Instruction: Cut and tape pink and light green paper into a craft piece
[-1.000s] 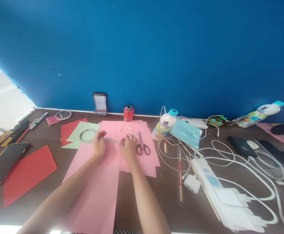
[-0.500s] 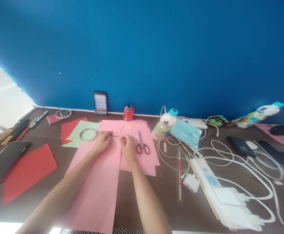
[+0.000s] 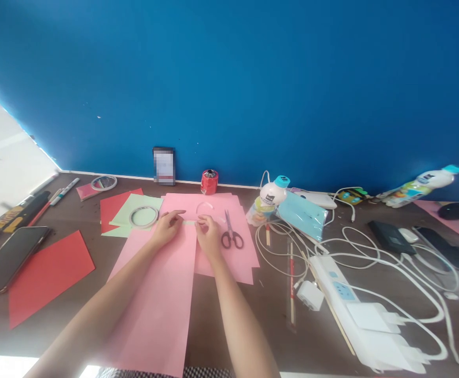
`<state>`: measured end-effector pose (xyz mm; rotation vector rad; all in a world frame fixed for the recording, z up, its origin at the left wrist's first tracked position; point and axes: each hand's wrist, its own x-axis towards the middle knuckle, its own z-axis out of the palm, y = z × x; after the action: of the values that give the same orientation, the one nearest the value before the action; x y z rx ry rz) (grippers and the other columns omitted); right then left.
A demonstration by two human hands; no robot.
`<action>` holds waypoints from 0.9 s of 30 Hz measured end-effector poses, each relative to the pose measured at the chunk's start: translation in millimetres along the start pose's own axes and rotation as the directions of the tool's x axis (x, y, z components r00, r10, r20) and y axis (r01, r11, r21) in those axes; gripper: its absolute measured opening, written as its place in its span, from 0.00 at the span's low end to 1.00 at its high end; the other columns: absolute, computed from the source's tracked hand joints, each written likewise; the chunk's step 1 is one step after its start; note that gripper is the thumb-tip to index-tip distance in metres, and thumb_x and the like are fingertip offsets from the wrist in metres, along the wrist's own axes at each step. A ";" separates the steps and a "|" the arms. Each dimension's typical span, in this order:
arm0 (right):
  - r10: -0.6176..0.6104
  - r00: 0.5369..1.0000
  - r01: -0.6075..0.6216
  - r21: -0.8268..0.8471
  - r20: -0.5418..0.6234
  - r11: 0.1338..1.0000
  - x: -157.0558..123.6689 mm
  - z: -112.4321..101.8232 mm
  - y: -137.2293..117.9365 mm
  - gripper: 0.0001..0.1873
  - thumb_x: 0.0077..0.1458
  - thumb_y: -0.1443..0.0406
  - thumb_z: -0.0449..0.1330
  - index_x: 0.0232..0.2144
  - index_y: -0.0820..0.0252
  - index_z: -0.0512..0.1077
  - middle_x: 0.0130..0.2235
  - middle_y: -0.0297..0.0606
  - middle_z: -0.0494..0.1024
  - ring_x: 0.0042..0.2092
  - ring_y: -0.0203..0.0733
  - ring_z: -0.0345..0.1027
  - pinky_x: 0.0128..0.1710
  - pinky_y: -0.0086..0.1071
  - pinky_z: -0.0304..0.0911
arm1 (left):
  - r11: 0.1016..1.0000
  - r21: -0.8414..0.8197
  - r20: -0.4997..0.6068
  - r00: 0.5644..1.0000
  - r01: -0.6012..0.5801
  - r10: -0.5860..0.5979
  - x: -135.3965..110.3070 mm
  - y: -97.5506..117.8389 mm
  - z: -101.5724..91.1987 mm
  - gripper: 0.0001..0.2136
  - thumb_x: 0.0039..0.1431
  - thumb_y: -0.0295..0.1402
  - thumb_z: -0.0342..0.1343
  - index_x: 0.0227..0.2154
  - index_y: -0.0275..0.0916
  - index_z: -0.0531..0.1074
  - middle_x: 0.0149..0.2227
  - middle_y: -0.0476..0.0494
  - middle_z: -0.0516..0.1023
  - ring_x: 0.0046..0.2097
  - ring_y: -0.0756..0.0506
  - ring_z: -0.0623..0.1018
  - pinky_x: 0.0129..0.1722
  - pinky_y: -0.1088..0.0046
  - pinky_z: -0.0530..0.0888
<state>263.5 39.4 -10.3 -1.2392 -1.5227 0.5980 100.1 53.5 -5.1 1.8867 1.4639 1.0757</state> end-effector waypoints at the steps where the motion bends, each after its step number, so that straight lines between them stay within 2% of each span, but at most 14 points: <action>1: -0.005 1.000 0.005 -0.004 -0.004 1.000 -0.2 -0.1 -0.6 0.08 0.51 0.64 0.55 0.35 0.60 0.67 0.34 0.39 0.76 0.38 0.41 0.70 0.42 0.36 0.64 | 0.999 -0.039 -0.013 1.000 0.014 -0.015 0.6 -0.2 -0.6 0.16 0.53 0.24 0.45 0.43 0.40 0.70 0.31 0.49 0.78 0.38 0.48 0.76 0.48 0.66 0.66; 4: -0.008 1.000 0.008 -0.017 -0.010 1.000 -0.1 -0.3 -2.3 0.09 0.51 0.65 0.54 0.36 0.60 0.67 0.34 0.39 0.76 0.38 0.41 0.70 0.41 0.36 0.64 | 0.984 -0.168 -0.087 0.993 0.064 -0.079 5.0 0.9 -6.6 0.15 0.54 0.25 0.42 0.42 0.38 0.69 0.34 0.46 0.78 0.40 0.48 0.76 0.44 0.68 0.69; 7: -0.006 1.000 0.006 -0.023 -0.003 1.000 0.5 -0.3 -2.5 0.09 0.51 0.65 0.53 0.36 0.60 0.67 0.35 0.39 0.75 0.38 0.40 0.70 0.41 0.36 0.64 | 0.975 -0.191 -0.130 0.982 0.113 -0.139 12.0 4.0 -19.2 0.15 0.54 0.26 0.42 0.42 0.37 0.69 0.35 0.44 0.77 0.41 0.47 0.75 0.43 0.68 0.70; 9: 0.011 1.000 -0.011 -0.015 0.001 1.000 0.8 -0.2 -1.5 0.09 0.51 0.64 0.53 0.35 0.60 0.67 0.34 0.39 0.75 0.37 0.40 0.69 0.41 0.36 0.64 | 0.980 -0.106 -0.095 0.979 0.171 -0.181 15.4 5.9 -29.2 0.16 0.53 0.26 0.42 0.42 0.37 0.69 0.36 0.44 0.77 0.41 0.46 0.75 0.41 0.68 0.71; 11: 0.036 0.999 -0.036 0.000 -0.002 0.999 1.2 -0.2 -0.4 0.08 0.50 0.64 0.53 0.34 0.60 0.67 0.33 0.39 0.75 0.37 0.40 0.69 0.40 0.35 0.64 | 0.983 0.055 -0.026 0.984 0.178 -0.177 16.0 5.9 -38.8 0.16 0.53 0.26 0.43 0.43 0.38 0.69 0.40 0.42 0.76 0.43 0.44 0.74 0.42 0.67 0.71; 15: 0.059 0.998 -0.059 0.023 -0.007 0.998 2.2 -0.7 0.5 0.08 0.49 0.65 0.52 0.32 0.60 0.68 0.35 0.39 0.75 0.38 0.41 0.69 0.41 0.35 0.63 | 0.926 0.377 0.083 0.994 0.032 -0.068 8.7 -6.4 -54.3 0.19 0.49 0.23 0.45 0.45 0.37 0.70 0.48 0.39 0.70 0.50 0.40 0.70 0.47 0.65 0.68; 18: 0.080 0.997 -0.080 0.030 -0.001 0.996 3.3 -1.4 -0.1 0.09 0.50 0.65 0.51 0.33 0.61 0.69 0.36 0.41 0.75 0.39 0.41 0.69 0.42 0.36 0.63 | 0.886 0.457 0.188 0.982 -0.077 -0.012 1.0 -25.9 -64.9 0.21 0.47 0.20 0.44 0.43 0.40 0.71 0.51 0.40 0.67 0.53 0.40 0.67 0.47 0.66 0.68; 19: 0.092 0.996 -0.092 0.035 0.003 0.995 3.7 -1.7 -0.4 0.10 0.50 0.65 0.50 0.33 0.61 0.69 0.36 0.41 0.76 0.40 0.42 0.69 0.42 0.36 0.63 | 0.876 0.475 0.175 0.985 -0.088 0.004 -0.8 -32.8 -68.4 0.22 0.46 0.19 0.43 0.43 0.41 0.71 0.53 0.41 0.66 0.54 0.40 0.65 0.47 0.66 0.68; 21: 0.118 0.993 -0.119 0.049 0.016 0.992 4.3 -2.3 -0.8 0.11 0.51 0.63 0.50 0.34 0.61 0.69 0.37 0.41 0.76 0.41 0.43 0.69 0.43 0.37 0.63 | 0.857 0.511 0.080 0.996 -0.063 0.026 -2.7 -44.4 -74.4 0.23 0.46 0.18 0.42 0.43 0.40 0.71 0.54 0.41 0.65 0.55 0.40 0.65 0.47 0.66 0.68; 24: 0.139 0.990 -0.141 0.066 0.039 0.988 4.4 -2.4 -0.3 0.13 0.52 0.61 0.51 0.35 0.61 0.69 0.38 0.42 0.76 0.42 0.44 0.69 0.44 0.38 0.63 | 0.846 0.533 -0.119 0.990 -0.002 0.077 -2.4 -52.3 -78.2 0.18 0.48 0.20 0.42 0.38 0.38 0.73 0.47 0.40 0.72 0.49 0.41 0.70 0.45 0.66 0.68; 27: 0.130 0.990 -0.133 0.044 0.055 0.990 3.7 -1.6 0.3 0.13 0.49 0.60 0.54 0.36 0.61 0.69 0.37 0.42 0.76 0.40 0.43 0.70 0.43 0.38 0.63 | 0.875 0.484 -0.206 0.972 0.002 0.112 -1.7 -51.8 -77.1 0.16 0.47 0.22 0.43 0.35 0.37 0.73 0.38 0.42 0.75 0.42 0.42 0.73 0.42 0.67 0.69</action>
<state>265.4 42.5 -8.5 -1.3034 -1.4687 0.7540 7.6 61.3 -3.8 2.2056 1.9675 1.0493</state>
